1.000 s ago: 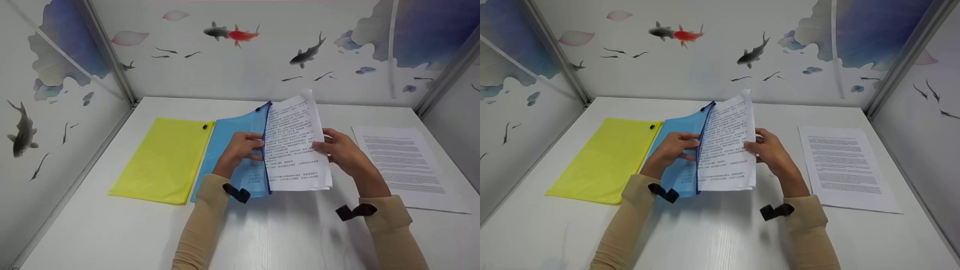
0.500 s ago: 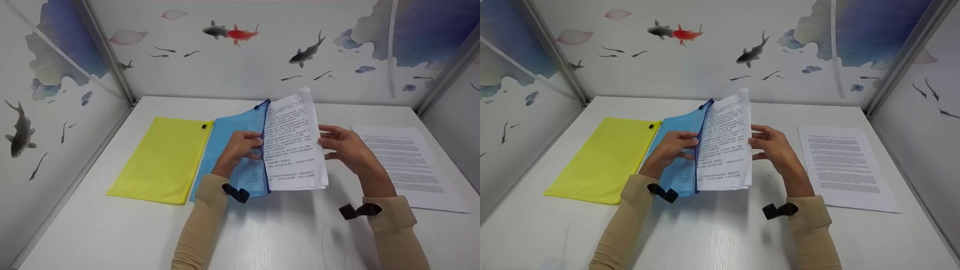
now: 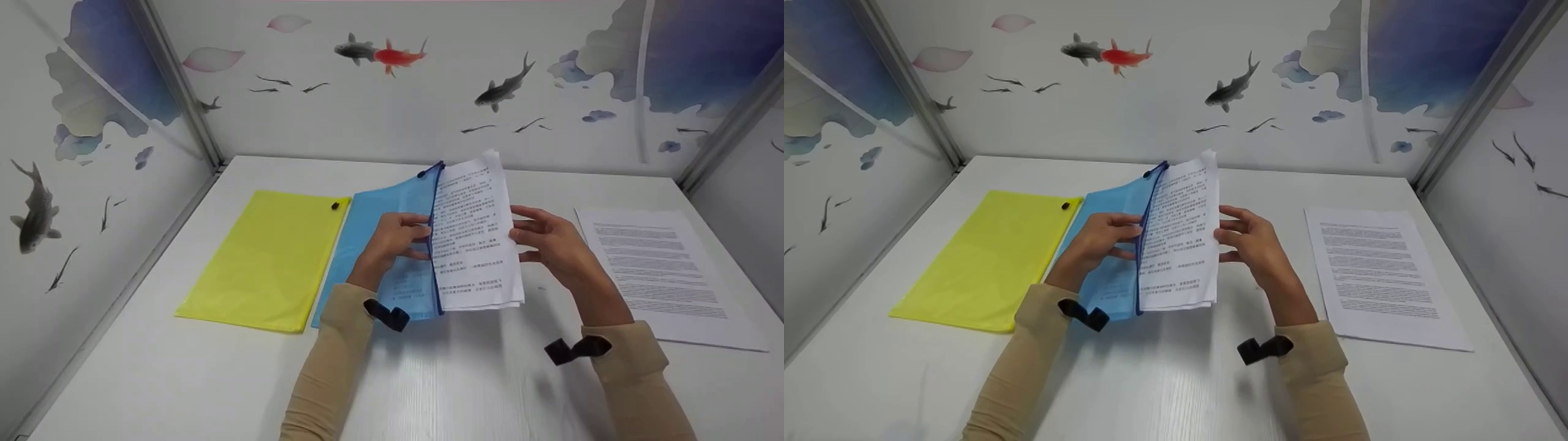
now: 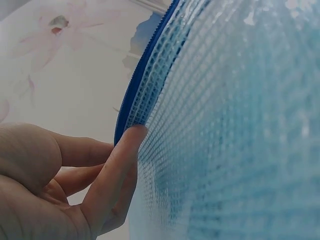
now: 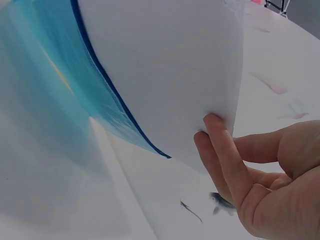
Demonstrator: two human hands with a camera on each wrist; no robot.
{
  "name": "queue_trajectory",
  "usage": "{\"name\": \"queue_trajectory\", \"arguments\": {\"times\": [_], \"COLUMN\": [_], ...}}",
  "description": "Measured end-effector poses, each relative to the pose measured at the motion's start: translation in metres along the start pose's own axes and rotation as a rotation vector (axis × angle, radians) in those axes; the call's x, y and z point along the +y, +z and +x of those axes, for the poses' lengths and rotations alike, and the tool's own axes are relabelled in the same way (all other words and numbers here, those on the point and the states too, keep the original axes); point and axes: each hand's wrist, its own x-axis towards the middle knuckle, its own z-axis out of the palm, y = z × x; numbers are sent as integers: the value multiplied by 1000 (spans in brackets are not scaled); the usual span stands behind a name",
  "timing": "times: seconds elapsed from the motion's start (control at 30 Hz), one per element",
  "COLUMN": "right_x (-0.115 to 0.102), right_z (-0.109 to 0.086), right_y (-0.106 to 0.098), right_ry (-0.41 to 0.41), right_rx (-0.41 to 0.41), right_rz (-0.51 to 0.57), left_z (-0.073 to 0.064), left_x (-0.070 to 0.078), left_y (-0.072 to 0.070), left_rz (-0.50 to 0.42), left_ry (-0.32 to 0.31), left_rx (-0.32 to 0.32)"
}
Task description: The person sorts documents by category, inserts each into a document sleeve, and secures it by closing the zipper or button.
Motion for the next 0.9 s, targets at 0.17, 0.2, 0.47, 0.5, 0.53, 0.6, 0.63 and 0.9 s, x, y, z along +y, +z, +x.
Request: {"name": "queue_trajectory", "arguments": {"times": [0.17,0.2,0.47,0.5,0.53,0.6,0.63,0.9], "right_x": [2,3,9,9,10,11,11,8], "right_z": [1,2,6,7,7,8,9,10], "right_y": [4,5,18,20,21,22,23,26], "right_ry": [-3,-3,-4,-6,-7,-9,-11,-25], "right_rx": [-3,-1,12,7,5,3,2,-34], "right_rz": [-3,-11,-28,-32,-41,-49,-51,-117], "left_z": [0,0,-2,-2,-2,-2,-2,-1], "left_x": [1,1,2,3,3,4,5,5], "left_y": [1,1,-2,-2,-3,-4,-4,-2], "left_rz": [-7,-10,6,8,8,8,7,-11], "left_ry": [-17,-17,-6,-5,-5,-4,0,0], "left_rx": [4,3,6,6,7,6,5,-13]}}
